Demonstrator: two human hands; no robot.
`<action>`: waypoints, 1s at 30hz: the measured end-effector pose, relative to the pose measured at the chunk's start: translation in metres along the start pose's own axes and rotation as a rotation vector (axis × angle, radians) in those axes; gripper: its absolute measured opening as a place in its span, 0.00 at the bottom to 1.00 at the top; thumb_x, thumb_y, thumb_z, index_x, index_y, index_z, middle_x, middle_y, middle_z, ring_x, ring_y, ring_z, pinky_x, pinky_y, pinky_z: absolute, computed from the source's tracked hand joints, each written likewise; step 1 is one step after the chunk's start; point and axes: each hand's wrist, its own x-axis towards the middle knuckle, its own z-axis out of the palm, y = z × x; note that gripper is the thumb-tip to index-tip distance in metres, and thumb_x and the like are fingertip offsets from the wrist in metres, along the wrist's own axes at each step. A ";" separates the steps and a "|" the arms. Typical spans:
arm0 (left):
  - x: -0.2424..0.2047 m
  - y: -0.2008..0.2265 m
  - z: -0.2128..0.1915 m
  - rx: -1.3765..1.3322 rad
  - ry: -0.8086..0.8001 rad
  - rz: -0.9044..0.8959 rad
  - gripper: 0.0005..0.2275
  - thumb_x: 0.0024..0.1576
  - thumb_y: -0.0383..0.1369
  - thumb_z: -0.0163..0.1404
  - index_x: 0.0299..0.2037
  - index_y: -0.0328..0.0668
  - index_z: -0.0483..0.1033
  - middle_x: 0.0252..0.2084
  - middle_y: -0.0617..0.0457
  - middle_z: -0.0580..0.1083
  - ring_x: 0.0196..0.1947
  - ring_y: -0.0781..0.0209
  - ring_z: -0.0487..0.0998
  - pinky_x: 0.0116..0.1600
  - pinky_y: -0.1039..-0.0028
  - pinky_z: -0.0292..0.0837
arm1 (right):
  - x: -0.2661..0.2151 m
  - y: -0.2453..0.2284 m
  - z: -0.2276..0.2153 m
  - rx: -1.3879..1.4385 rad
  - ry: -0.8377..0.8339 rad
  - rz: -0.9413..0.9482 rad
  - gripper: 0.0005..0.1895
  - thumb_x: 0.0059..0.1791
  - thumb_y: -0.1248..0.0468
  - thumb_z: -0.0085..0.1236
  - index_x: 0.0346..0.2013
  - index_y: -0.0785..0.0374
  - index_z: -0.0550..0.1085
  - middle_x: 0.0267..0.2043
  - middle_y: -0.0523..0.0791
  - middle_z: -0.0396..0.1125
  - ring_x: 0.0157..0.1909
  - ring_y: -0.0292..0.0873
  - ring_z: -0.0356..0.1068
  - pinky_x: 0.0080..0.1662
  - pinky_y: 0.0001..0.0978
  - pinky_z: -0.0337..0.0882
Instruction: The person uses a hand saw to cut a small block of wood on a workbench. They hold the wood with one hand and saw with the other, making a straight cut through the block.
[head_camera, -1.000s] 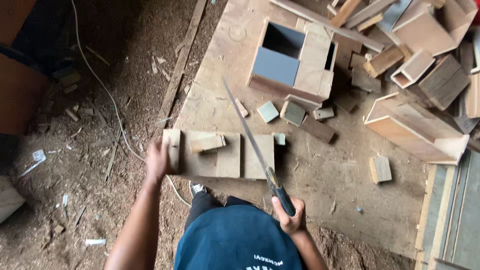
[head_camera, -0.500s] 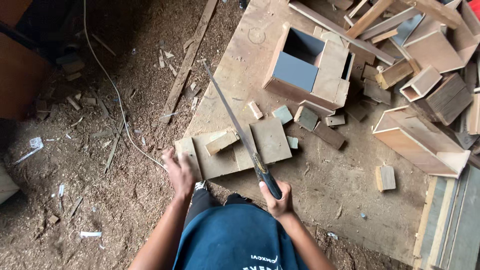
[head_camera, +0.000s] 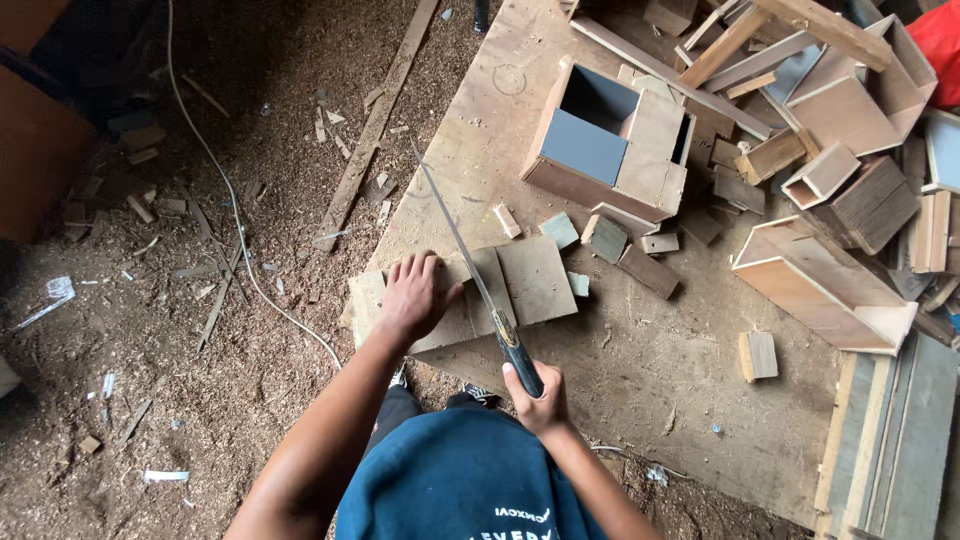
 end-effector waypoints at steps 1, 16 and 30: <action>0.002 0.000 0.001 0.025 -0.014 0.013 0.26 0.59 0.51 0.50 0.55 0.36 0.67 0.58 0.42 0.68 0.61 0.44 0.66 0.66 0.57 0.57 | -0.001 0.000 0.000 0.002 0.001 0.009 0.15 0.49 0.64 0.56 0.19 0.65 0.69 0.14 0.48 0.62 0.16 0.46 0.66 0.24 0.39 0.62; 0.027 0.005 0.012 -0.049 -0.182 -0.250 0.24 0.67 0.51 0.30 0.49 0.37 0.71 0.46 0.42 0.75 0.51 0.50 0.74 0.67 0.57 0.59 | -0.016 0.014 -0.008 -0.002 -0.010 0.014 0.17 0.49 0.65 0.57 0.17 0.66 0.67 0.14 0.48 0.61 0.16 0.44 0.64 0.24 0.37 0.60; 0.063 0.034 0.010 0.018 -0.171 -0.594 0.26 0.66 0.40 0.26 0.38 0.34 0.81 0.45 0.34 0.78 0.51 0.45 0.77 0.62 0.58 0.66 | -0.012 0.006 -0.016 0.110 -0.181 0.205 0.18 0.50 0.63 0.58 0.17 0.66 0.68 0.14 0.47 0.62 0.17 0.40 0.64 0.24 0.37 0.61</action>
